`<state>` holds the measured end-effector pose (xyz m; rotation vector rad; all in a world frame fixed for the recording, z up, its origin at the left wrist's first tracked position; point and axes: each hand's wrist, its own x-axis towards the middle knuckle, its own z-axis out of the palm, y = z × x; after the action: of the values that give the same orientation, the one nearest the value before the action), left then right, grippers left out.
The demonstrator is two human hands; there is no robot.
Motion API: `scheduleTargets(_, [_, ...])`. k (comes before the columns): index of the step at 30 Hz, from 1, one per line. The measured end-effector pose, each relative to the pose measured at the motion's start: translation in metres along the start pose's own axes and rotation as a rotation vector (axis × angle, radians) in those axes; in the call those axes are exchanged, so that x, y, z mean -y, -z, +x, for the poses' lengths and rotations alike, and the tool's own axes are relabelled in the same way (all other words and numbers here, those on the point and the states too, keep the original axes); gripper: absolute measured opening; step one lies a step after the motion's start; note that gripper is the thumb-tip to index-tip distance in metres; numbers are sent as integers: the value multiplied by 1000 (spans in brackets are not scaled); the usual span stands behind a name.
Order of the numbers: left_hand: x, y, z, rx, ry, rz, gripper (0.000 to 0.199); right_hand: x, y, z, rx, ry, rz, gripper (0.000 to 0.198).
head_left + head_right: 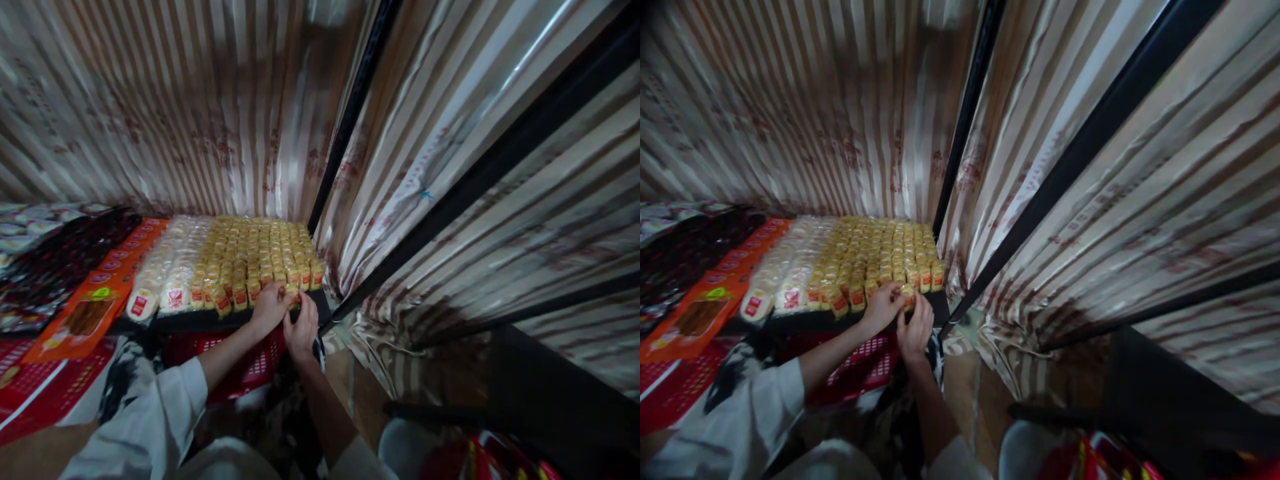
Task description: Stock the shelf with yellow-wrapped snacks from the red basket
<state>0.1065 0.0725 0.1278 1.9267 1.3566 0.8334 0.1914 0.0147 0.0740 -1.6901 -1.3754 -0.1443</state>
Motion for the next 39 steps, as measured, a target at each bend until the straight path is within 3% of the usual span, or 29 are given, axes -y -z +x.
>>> scheduleTargets(7, [-22,-28,26,28,-64,46,27,-27,6,7,-74,-27,2,42])
scheduleTargets(15, [-34,-42,39,62,-67,245,20,-51,0,14,-17,-13,21,44])
scheduleTargets(29, [-26,-52,50,108,-91,375,22,-68,-13,17,20,6,14,58])
scheduleTargets(34, [-29,-50,42,91,-119,339,31,-66,-15,16,4,-29,-28,54])
scheduleTargets(39, [-24,-33,8,30,-118,283,28,-62,-14,17,14,-63,-44,50])
